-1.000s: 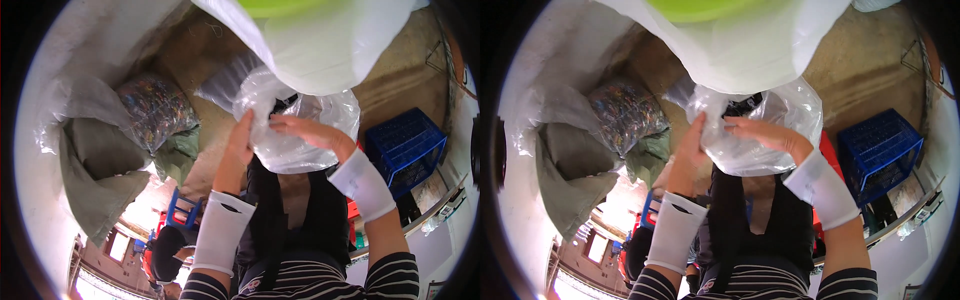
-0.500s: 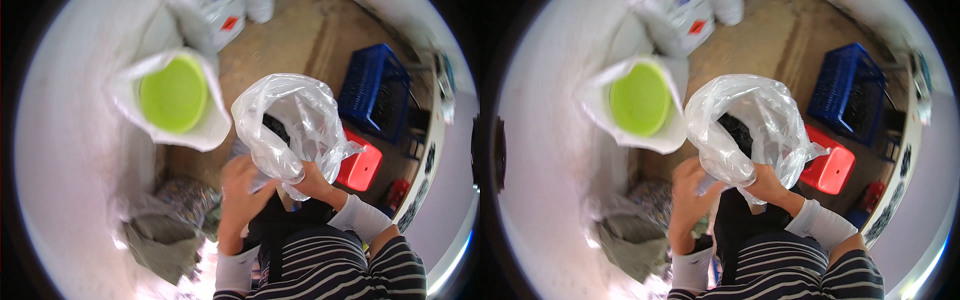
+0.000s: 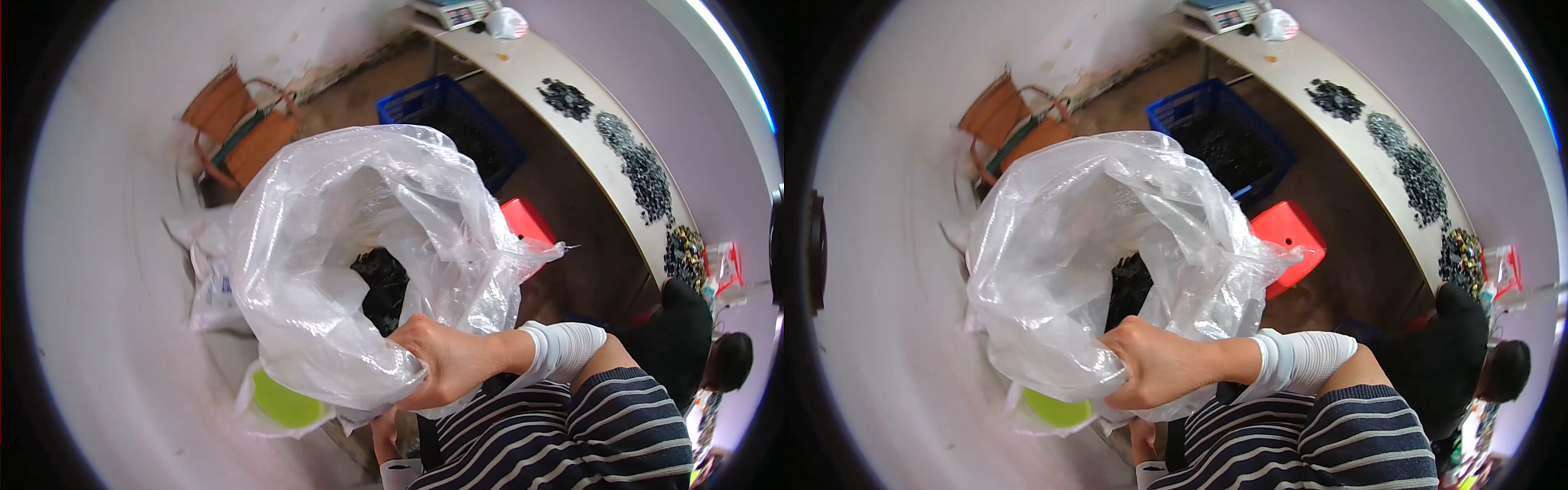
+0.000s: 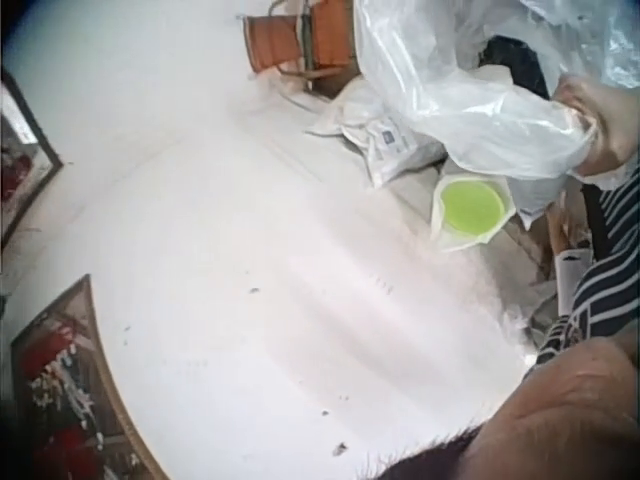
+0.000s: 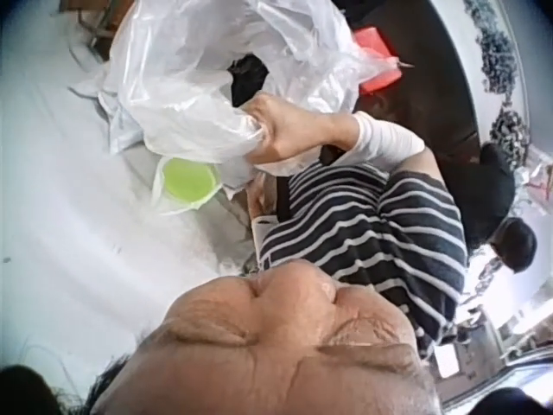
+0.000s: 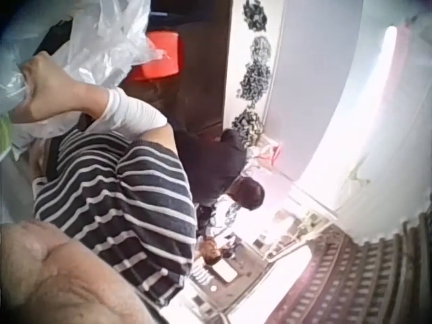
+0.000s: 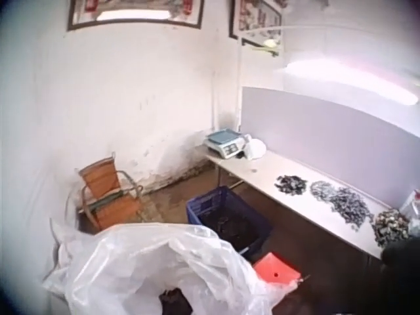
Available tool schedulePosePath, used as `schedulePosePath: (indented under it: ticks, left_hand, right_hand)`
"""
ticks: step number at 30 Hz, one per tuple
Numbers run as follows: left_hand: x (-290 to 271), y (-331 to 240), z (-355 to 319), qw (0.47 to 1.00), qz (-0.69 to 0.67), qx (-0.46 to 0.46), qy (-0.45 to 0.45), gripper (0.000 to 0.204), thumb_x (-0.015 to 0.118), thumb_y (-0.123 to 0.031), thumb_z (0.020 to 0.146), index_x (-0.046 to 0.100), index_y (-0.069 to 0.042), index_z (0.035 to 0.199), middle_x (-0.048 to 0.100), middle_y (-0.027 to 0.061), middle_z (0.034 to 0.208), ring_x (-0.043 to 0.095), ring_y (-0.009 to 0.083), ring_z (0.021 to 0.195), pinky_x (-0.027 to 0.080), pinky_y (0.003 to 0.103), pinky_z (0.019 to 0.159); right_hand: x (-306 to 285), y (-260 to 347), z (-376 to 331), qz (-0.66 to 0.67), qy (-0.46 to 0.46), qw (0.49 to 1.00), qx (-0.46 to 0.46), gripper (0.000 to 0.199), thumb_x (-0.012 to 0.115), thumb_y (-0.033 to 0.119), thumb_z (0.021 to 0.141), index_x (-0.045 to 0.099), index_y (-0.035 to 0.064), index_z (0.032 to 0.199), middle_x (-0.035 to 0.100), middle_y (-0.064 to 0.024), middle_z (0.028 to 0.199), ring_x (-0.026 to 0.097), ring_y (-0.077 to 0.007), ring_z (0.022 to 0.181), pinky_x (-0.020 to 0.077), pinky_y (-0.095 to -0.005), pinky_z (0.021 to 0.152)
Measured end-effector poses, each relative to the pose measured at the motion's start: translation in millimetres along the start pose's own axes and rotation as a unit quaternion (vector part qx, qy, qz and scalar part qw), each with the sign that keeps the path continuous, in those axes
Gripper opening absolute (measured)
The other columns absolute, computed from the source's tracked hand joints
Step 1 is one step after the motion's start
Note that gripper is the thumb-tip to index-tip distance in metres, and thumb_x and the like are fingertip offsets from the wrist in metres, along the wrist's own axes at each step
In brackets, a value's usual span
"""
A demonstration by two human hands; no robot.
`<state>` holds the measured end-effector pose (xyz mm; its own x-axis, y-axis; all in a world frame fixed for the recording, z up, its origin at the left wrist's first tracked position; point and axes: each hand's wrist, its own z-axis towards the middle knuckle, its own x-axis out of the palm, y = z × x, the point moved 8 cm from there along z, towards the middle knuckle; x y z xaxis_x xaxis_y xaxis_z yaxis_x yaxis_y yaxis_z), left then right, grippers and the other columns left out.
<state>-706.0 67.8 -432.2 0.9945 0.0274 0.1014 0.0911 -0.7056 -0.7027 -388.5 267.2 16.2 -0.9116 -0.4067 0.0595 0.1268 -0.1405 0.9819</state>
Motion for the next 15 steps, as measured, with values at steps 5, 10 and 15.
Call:
schedulePosePath:
  ticks: [5,10,15]
  left_hand:
    - [44,-165,40,0.992,-0.05,0.116,-0.023,0.062,0.063,-0.012,0.083,0.033,-0.008,0.137,0.046,0.0103,0.134,0.049,0.0274,0.119,0.042,0.045,0.095]
    - [109,-270,45,0.972,-0.101,0.202,-0.063,0.048,0.061,-0.023,0.088,0.044,-0.006,0.129,0.053,0.0097,0.125,0.051,0.0263,0.114,0.043,0.045,0.092]
    - [170,-371,71,0.945,-0.146,0.27,-0.11,0.039,0.06,-0.032,0.092,0.055,-0.004,0.119,0.061,0.0084,0.114,0.055,0.0226,0.103,0.043,0.043,0.084]
  right_hand:
    - [-106,62,0,0.051,-0.076,0.995,-0.04,0.022,0.066,0.009,0.066,0.058,-0.0065,0.079,0.059,-0.0169,0.065,0.057,-0.015,0.059,0.0467,-0.0324,0.058]
    - [-213,98,9,-0.058,-0.12,0.988,-0.083,0.023,0.07,0.018,0.074,0.063,-0.0024,0.082,0.064,-0.0072,0.07,0.057,-0.0118,0.064,0.0464,-0.03,0.06]
    - [-310,113,54,-0.142,-0.116,0.98,-0.079,0.028,0.064,0.024,0.073,0.067,-0.002,0.08,0.066,-0.006,0.077,0.057,-0.0116,0.072,0.0467,-0.0298,0.066]
